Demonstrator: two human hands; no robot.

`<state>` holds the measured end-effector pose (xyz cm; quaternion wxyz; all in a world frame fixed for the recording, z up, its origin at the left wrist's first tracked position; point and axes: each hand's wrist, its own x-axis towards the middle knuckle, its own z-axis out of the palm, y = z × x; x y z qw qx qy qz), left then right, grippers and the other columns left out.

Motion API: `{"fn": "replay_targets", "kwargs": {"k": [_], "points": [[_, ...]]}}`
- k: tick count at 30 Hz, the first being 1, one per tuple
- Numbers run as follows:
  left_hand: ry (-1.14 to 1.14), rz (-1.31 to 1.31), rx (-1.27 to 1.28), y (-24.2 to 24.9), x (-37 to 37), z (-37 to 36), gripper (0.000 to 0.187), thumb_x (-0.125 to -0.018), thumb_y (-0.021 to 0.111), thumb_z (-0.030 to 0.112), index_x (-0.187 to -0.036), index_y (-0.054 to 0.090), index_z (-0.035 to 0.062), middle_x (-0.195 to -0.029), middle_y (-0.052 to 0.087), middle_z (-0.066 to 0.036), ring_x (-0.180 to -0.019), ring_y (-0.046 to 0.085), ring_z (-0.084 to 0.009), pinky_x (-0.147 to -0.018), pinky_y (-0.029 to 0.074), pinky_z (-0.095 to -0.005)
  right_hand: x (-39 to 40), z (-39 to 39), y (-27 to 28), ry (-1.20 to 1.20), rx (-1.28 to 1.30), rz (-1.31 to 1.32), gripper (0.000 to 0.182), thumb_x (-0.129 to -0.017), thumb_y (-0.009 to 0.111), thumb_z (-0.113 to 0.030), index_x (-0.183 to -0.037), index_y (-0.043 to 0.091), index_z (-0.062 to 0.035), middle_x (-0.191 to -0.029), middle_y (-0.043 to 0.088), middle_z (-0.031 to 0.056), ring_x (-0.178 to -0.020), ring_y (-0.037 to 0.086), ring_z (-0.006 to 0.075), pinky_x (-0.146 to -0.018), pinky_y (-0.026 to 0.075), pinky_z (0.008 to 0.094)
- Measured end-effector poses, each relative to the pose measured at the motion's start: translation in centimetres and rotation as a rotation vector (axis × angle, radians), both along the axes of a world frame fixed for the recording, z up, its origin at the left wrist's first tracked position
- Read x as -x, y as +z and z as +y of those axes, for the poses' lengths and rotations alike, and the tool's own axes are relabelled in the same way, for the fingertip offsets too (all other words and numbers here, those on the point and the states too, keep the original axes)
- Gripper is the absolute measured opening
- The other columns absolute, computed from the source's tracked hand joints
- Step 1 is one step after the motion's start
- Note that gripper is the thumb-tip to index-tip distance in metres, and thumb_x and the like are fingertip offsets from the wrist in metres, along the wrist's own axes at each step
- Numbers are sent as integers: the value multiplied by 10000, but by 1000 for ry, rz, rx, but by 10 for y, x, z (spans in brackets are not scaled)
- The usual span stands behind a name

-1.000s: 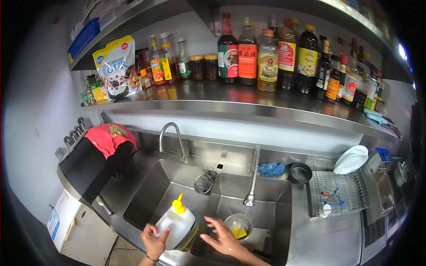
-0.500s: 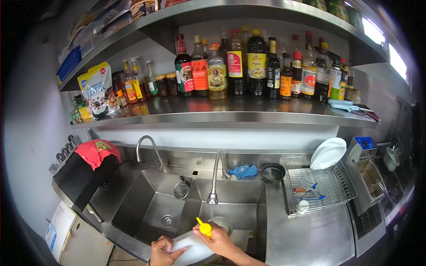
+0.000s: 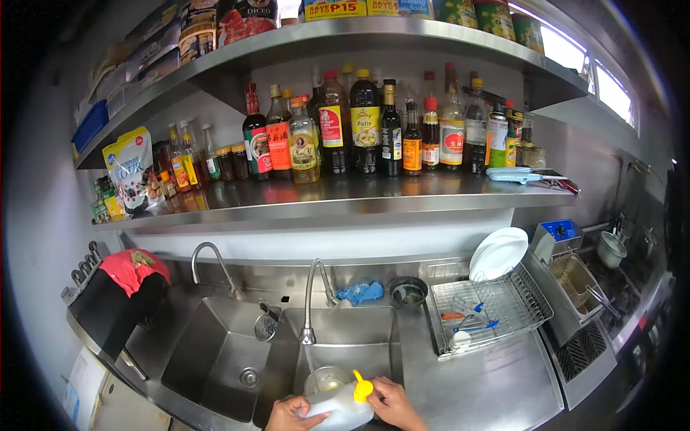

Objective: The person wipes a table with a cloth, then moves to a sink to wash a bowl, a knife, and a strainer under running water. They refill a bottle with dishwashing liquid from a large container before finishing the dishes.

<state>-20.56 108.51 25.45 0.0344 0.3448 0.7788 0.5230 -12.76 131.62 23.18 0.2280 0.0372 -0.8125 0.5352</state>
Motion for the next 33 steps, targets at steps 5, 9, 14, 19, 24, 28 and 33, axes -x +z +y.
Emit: {"fn": "replay_targets", "kwargs": {"k": [5, 9, 14, 19, 24, 28, 33], "points": [[28, 50, 36, -2, -1, 13, 267, -660, 736, 101, -645, 474, 51, -579, 470, -11, -578, 389, -65, -478, 388, -271, -10, -15, 40, -19, 98, 87, 367, -731, 707, -244, -989, 566, -26, -909, 605, 104, -977, 563, 289, -850, 439, 354], [10, 36, 33, 12, -7, 18, 270, -665, 740, 117, -662, 480, 48, -571, 467, -14, -568, 386, -74, -478, 392, -282, -4, -12, 34, -54, 144, -88, 443, -732, 727, -206, -1101, 549, -36, -936, 606, 87, -965, 587, 227, -841, 446, 319], [11, -33, 72, 3, 2, 28, 472, -678, 794, 119, -556, 338, 100, -570, 474, 41, -551, 408, -21, -451, 356, -209, -4, 12, 29, 76, 383, 7, 359, -780, 649, -17, -1120, 534, -24, -913, 619, 71, -850, 595, 141, -758, 463, 244], [30, -186, -49, 4, 5, 30, 469, -692, 780, 110, -563, 330, 94, -573, 458, 47, -559, 396, -20, -447, 342, -207, -26, 62, 72, -76, 725, 486, 297, -727, 691, -42, -903, 453, -61, -764, 560, 74, -679, 562, 168, -637, 484, 313], [81, -52, 56, 12, 5, 26, 465, -669, 786, 76, -571, 332, 97, -591, 432, 48, -574, 366, -30, -476, 325, -200, -58, 111, 85, -13, 856, 740, 303, -745, 660, -57, -940, 431, -89, -746, 472, 40, -662, 492, 158, -625, 458, 318], [131, -76, -13, 15, 9, 29, 443, -677, 774, 62, -580, 342, 85, -577, 423, 35, -585, 376, -33, -481, 342, -206, -70, 142, 43, 26, 1064, 817, 285, -748, 615, 21, -954, 453, -92, -792, 474, 48, -701, 492, 171, -698, 465, 351], [101, -63, 76, 32, 6, 42, 425, -689, 765, 66, -584, 353, 76, -559, 436, 27, -571, 381, -35, -470, 347, -212, -29, 145, -83, -530, 691, 230, 203, -821, 624, -73, -1003, 538, -85, -901, 605, 44, -826, 587, 145, -785, 464, 284]]}}
